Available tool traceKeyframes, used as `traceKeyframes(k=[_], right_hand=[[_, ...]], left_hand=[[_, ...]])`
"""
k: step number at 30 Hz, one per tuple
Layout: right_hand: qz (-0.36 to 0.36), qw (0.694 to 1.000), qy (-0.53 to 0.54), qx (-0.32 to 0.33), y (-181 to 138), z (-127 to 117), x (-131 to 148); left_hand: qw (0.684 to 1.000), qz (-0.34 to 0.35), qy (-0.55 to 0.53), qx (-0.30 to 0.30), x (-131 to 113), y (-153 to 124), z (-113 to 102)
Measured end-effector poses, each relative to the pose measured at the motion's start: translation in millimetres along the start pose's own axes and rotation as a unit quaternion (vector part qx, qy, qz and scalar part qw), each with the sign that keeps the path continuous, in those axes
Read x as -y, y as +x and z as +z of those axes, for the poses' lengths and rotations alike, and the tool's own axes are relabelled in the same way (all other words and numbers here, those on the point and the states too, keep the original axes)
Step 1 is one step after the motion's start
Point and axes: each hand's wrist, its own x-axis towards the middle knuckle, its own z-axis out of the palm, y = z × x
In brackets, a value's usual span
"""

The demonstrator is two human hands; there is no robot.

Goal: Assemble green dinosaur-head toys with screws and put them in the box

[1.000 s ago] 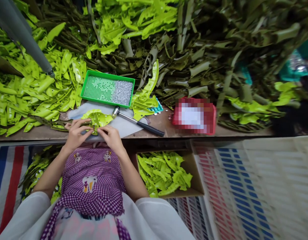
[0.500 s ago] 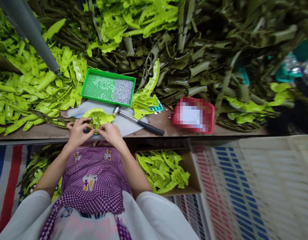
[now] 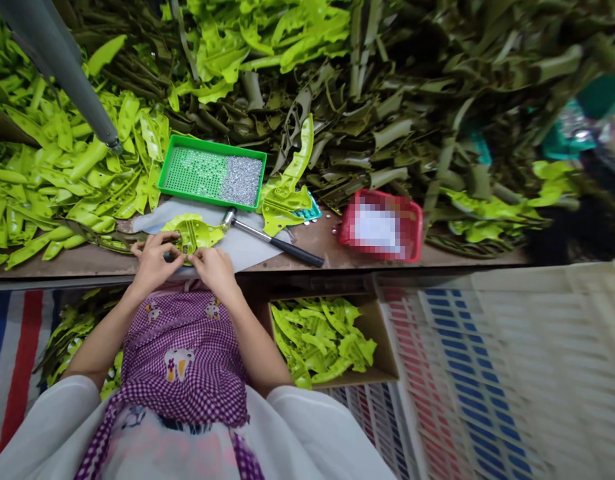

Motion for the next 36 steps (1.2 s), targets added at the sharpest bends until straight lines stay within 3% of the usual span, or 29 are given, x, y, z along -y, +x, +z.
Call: traceKeyframes(k=[4,8,12,17,21,24,28,32,36], right_hand=[[-0.024,0.995,0.08,-0.046,-6.8,15.5,-12.4],[-0.062,0.981,0.136,-0.122,-23.1,23.3,-24.1],[-0.126,0.963,0.131,-0.198,-35.8,19.1,-17.0],[-0.233,0.962,-0.015,-0.142,-6.1,17.4,0.4],[-0.219,0.967,-0.014,-0.125,12.6,24.9,-4.7],[-0.2,0.969,0.037,-0.139,12.7,29.9,-8.7],[-0.175,0.971,0.019,-0.163,8.4,32.7,-3.5],[-0.18,0.971,-0.006,-0.155,8.1,27.2,1.7],[-0.196,0.972,0.006,-0.131,10.5,17.8,-3.5]], left_hand=[[0.999,0.046,-0.003,0.027,6.2,-4.2,-7.5],[0.998,0.058,0.015,-0.023,15.3,-16.1,-16.4],[0.995,0.078,0.034,-0.047,21.4,-21.0,-22.1],[0.993,0.103,0.039,-0.035,22.4,-11.0,-23.8],[0.997,0.071,0.019,-0.036,18.3,-8.1,-23.1],[0.999,0.024,-0.001,-0.034,12.2,-9.7,-18.6],[0.996,-0.049,-0.056,-0.048,7.0,-11.1,-9.8],[0.985,-0.101,-0.134,-0.049,9.5,-10.5,-4.6],[0.982,-0.131,-0.122,-0.054,9.8,-7.0,-3.8]])
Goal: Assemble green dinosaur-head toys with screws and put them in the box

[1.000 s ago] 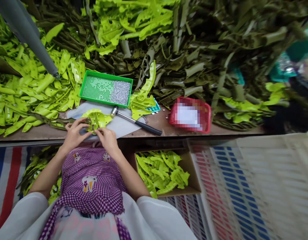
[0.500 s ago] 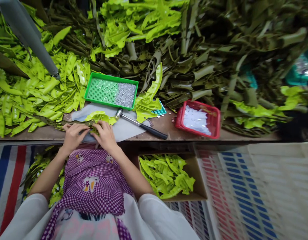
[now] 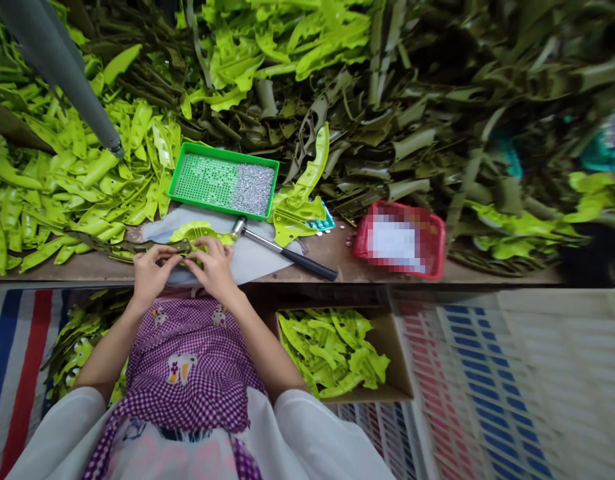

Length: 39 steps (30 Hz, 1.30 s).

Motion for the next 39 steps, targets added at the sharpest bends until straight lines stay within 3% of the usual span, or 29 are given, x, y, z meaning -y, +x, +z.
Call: traceKeyframes(k=[6,12,22,31,36,39], right_hand=[[0.003,1.0,0.0,-0.005,2.0,-2.3,-8.9],[0.017,1.0,-0.019,0.002,5.5,3.0,-9.1],[0.007,0.998,-0.052,0.017,5.1,1.9,-3.2],[0.046,0.997,-0.059,0.033,5.4,-3.2,5.7],[0.114,0.993,-0.028,-0.019,3.3,2.6,0.3],[0.132,0.991,-0.021,-0.014,2.0,-1.8,-5.1]], left_hand=[[0.996,0.046,0.07,0.019,-4.7,1.8,-0.9],[0.984,0.117,0.126,-0.048,5.0,-15.0,-2.6],[0.965,0.181,0.186,-0.046,15.0,-23.6,8.1],[0.959,0.174,0.223,-0.019,10.2,-24.2,8.2],[0.957,0.182,0.225,-0.013,14.8,-23.8,9.4],[0.96,0.179,0.216,-0.007,16.7,-23.4,12.3]])
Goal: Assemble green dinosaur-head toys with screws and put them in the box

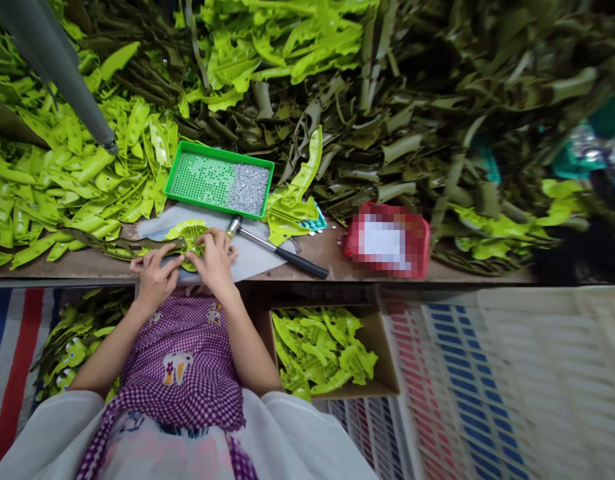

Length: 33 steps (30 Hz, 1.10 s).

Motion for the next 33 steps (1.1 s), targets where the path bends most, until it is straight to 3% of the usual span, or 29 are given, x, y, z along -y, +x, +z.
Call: traceKeyframes(k=[4,8,11,14,18,21,25,30,33], right_hand=[[-0.021,0.999,0.022,0.031,11.2,-28.3,13.0],[-0.075,0.982,0.141,-0.1,34.1,-53.0,51.8],[-0.112,0.959,0.23,-0.125,39.4,-57.5,53.6],[-0.058,0.964,0.218,-0.141,30.1,-66.7,5.2],[0.11,0.938,0.028,-0.327,26.2,-101.3,-93.5],[0.193,0.927,-0.089,-0.309,39.0,-119.4,-143.2],[0.24,0.934,-0.079,-0.255,52.0,-118.0,-164.6],[0.204,0.92,0.09,-0.323,50.9,-108.4,-165.7],[0.215,0.917,0.091,-0.324,52.3,-108.4,-164.6]], left_hand=[[1.0,-0.013,-0.009,0.002,-1.0,1.5,2.7],[1.0,0.003,-0.001,-0.013,0.3,2.3,3.5],[0.999,0.019,0.023,-0.038,1.6,3.2,1.5],[0.998,0.029,0.031,-0.044,1.2,3.8,-0.6],[0.995,0.042,0.044,-0.077,0.0,3.4,1.3],[0.991,0.057,0.052,-0.106,1.8,1.9,3.1],[0.99,0.067,0.063,-0.104,3.6,-0.6,1.6],[0.99,0.075,0.084,-0.082,2.5,-1.3,0.0],[0.991,0.085,0.082,-0.068,3.0,-0.9,-0.1]])
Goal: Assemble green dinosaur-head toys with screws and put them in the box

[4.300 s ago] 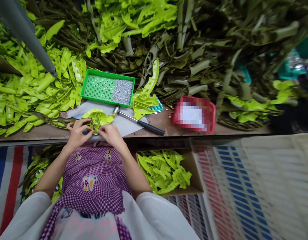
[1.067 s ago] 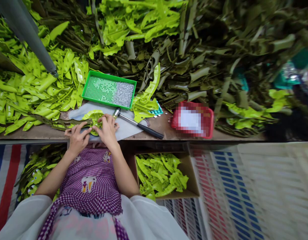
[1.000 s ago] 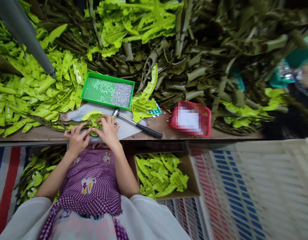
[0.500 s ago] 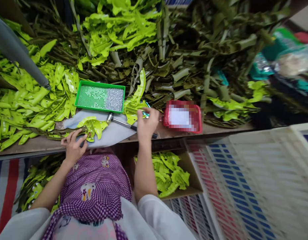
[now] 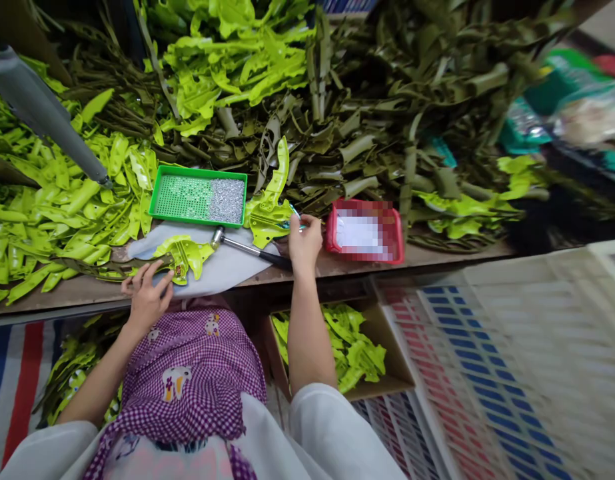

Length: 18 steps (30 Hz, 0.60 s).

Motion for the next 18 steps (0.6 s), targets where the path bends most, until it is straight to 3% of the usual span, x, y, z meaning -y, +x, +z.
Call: traceKeyframes(k=[3,6,12,15,18], right_hand=[[-0.007,0.998,-0.036,0.05,7.3,1.5,4.7],[0.006,0.997,0.042,0.065,11.9,-1.3,11.9],[-0.069,0.971,0.181,-0.143,-22.5,-29.4,44.5],[-0.16,0.959,0.158,-0.172,-54.8,-38.6,65.4],[-0.359,0.922,0.058,-0.132,-86.8,-36.8,81.3]], left_hand=[[1.0,0.007,0.0,-0.004,0.6,0.8,-1.5],[1.0,0.011,0.002,-0.007,0.6,3.0,-4.8],[0.999,0.026,-0.02,-0.014,8.3,8.3,-5.5],[0.998,0.037,-0.017,-0.047,11.0,6.8,-16.4],[0.994,0.035,-0.029,-0.098,2.0,9.2,-50.5]])
